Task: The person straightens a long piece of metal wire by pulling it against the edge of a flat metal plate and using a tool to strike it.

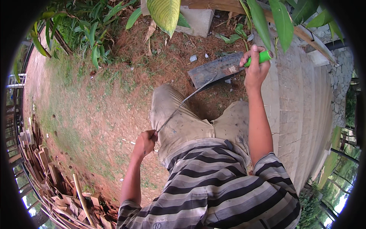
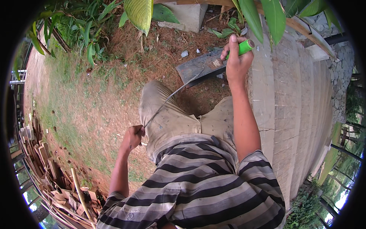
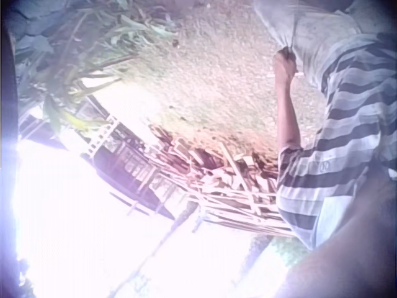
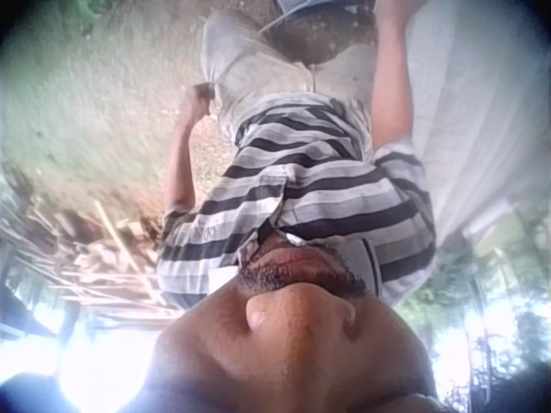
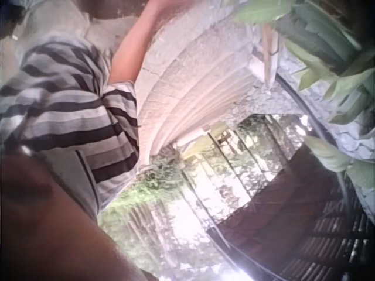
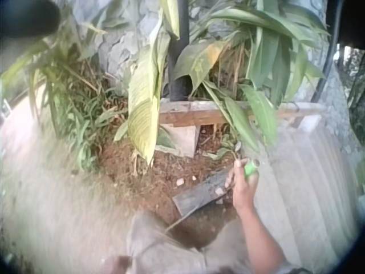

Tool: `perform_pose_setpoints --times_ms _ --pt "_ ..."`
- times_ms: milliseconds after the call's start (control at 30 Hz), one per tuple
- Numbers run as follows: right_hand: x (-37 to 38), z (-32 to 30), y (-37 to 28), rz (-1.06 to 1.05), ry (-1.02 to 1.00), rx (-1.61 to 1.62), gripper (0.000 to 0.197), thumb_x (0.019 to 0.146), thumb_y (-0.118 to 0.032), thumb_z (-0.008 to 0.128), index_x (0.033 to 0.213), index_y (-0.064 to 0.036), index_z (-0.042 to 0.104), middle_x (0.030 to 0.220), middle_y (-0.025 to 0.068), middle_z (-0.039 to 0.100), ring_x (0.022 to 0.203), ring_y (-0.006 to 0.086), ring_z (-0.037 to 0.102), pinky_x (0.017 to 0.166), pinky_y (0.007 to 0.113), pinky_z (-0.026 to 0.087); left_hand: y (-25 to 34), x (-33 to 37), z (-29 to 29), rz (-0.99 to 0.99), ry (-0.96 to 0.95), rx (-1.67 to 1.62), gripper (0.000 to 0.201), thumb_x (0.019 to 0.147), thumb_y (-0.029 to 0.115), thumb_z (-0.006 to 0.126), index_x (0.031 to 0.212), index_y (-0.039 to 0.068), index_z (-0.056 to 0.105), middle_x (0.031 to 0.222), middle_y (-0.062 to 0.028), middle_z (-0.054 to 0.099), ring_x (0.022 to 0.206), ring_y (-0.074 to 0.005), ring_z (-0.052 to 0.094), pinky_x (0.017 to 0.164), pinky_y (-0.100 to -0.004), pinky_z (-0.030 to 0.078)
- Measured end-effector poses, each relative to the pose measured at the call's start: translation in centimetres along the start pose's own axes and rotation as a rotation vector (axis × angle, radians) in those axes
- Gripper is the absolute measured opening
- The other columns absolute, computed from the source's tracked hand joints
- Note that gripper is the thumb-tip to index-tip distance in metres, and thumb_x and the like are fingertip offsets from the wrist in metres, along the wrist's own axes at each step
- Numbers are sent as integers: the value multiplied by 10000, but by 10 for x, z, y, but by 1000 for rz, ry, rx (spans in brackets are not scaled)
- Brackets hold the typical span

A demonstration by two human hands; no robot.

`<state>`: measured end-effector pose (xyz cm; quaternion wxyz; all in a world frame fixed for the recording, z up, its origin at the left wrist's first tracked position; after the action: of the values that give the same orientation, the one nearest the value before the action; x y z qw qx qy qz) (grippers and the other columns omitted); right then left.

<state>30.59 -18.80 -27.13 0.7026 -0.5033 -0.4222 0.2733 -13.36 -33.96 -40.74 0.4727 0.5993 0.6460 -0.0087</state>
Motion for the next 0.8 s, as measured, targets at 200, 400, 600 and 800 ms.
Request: perform_pose_setpoints --times_ms 200,400,600,800 --pt "-6 -29 38 -25 63 31 294 1049 -248 631 880 -29 532 665 42 546 574 126 543 544 302 474 5 40 -28 130 69 149 279 1050 263 504 1027 33 659 852 -251 688 799 -431 698 742 -526 514" --pt "-16 -50 82 164 44 -12 266 1051 -300 628 935 -71 559 741 19 609 669 103 659 474 225 433 14 48 -29 107 157 424 301 1045 329 500 1055 98 693 956 -226 723 949 -456 685 803 -551 541" --pt "-22 -49 101 199 81 -28 252 1042 -273 644 936 -54 578 764 32 635 667 106 655 483 228 447 -6 68 -39 179 240 423 308 1055 343 506 984 75 641 873 -218 687 882 -467 655 735 -536 508" --pt "-28 -46 134 133 -74 -357 206 993 -176 688 868 -29 617 763 33 652 683 113 603 625 302 465 -38 117 -38 194 -10 251 269 1026 290 531 957 46 621 840 -238 650 800 -444 617 740 -497 493"
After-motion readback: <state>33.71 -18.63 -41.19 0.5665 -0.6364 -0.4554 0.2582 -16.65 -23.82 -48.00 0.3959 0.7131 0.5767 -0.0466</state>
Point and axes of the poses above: each hand's wrist, its own x-axis towards the middle knuckle, its own z-axis out of the palm, y = z × x, the point moved 7 cm from there along x, towards the middle knuckle
